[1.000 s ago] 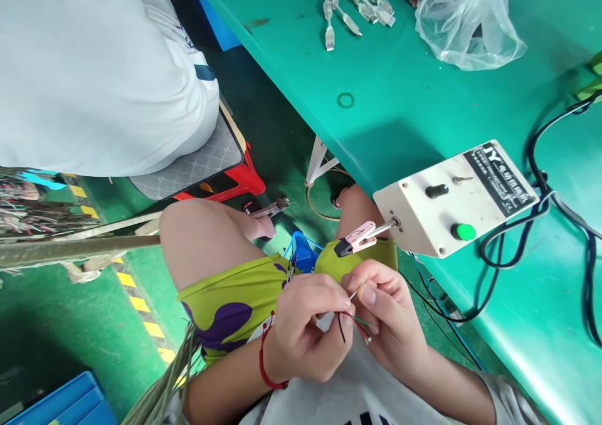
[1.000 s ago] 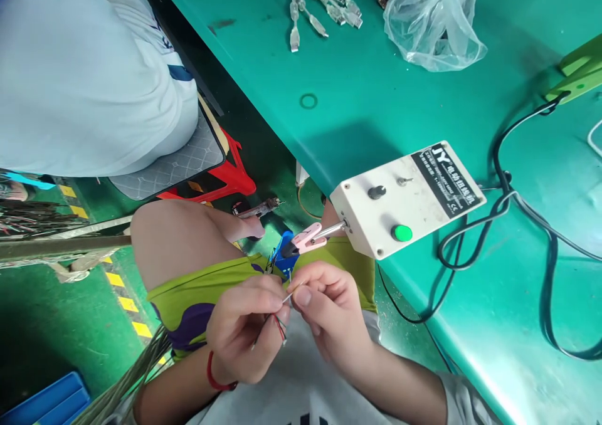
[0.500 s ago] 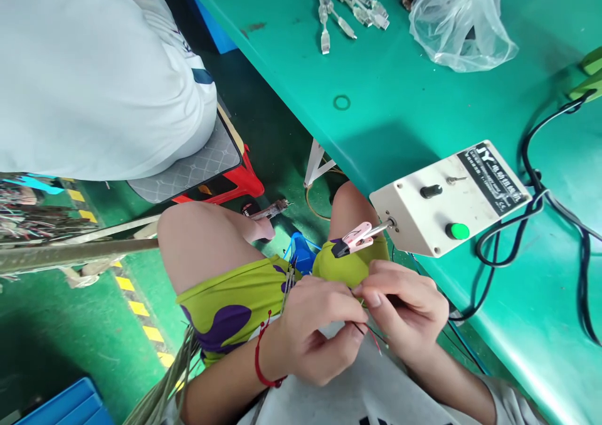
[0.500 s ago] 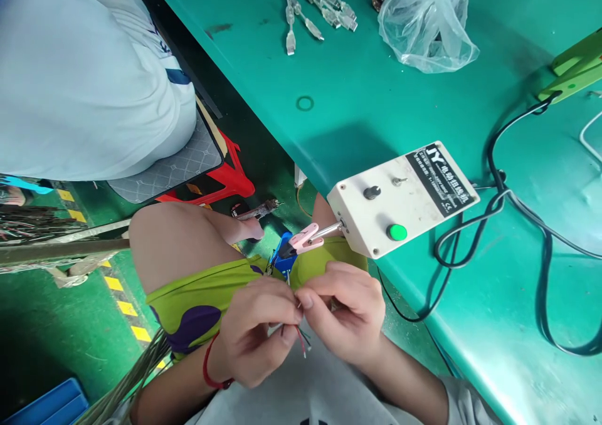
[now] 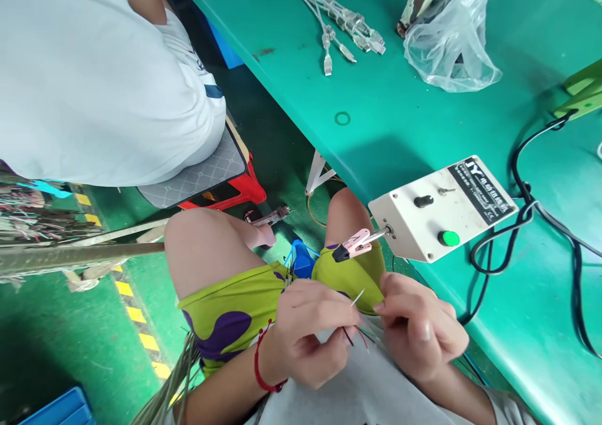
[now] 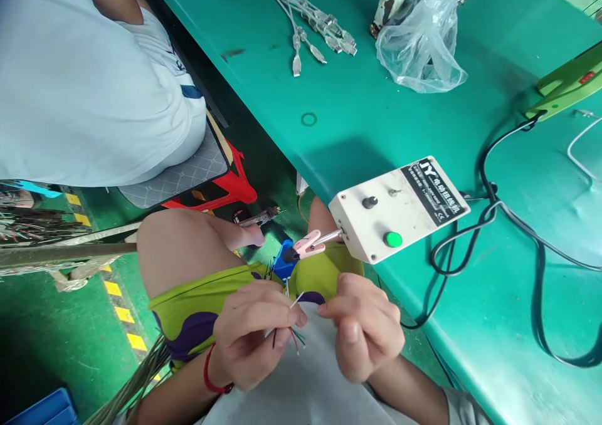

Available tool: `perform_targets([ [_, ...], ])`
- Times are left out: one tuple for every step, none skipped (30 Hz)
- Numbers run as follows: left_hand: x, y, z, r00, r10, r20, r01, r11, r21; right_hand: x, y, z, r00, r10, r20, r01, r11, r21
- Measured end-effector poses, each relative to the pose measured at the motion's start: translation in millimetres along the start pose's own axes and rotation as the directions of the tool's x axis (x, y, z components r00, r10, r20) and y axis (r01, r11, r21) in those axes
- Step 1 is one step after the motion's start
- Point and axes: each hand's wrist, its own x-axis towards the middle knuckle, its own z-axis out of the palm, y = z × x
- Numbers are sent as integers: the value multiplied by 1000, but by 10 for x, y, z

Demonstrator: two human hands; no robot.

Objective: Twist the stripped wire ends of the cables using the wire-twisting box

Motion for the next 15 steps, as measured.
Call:
perform_targets([
  [2,-1,-10,1000,1,-9,-1,1000,5,5,-4,29,998,-67,19,68,997,-23],
  [7,-3,-19,1000,2,-11,-2,1000,8,14,-9,59,992,-122,38,123,992,-41],
  [13,-6,-26,1000,1,-11,-1,1000,8,26,-12,87,986,-159,54,162,986,-50],
  [19,-9,-33,1000,-1,-9,1,1000,7,40,-14,112,982,-178,67,181,982,-47],
  [23,-12,-37,1000,-2,-6,2,1000,9,55,-14,131,980,-185,77,188,982,-31],
  [23,-16,-41,1000,-4,-1,4,1000,15,70,-12,142,978,-188,90,189,982,-8],
  [19,-18,-43,1000,-8,3,8,1000,23,85,-10,146,976,-191,109,190,982,15],
  [11,-21,-44,1000,-14,3,13,999,30,100,-6,144,971,-194,137,192,981,32],
  [0,-23,-44,1000,-21,-2,21,999,36,114,-2,137,966,-200,161,197,980,39],
  [-14,-25,-44,999,-31,-9,32,999,42,126,1,129,962,-207,181,203,978,40],
  [-28,-28,-43,999,-41,-19,42,998,46,136,4,122,958,-210,196,207,978,37],
  [-42,-31,-41,998,-47,-29,48,998,51,145,7,118,957,-206,206,203,978,37],
  [-54,-33,-40,998,-48,-35,50,997,57,152,10,118,958,-197,209,192,980,45],
  [-62,-36,-40,998,-48,-36,51,997,64,159,12,123,961,-185,207,177,982,60],
  [-66,-38,-40,998,-47,-33,49,997,66,164,14,131,963,-175,206,162,983,82],
])
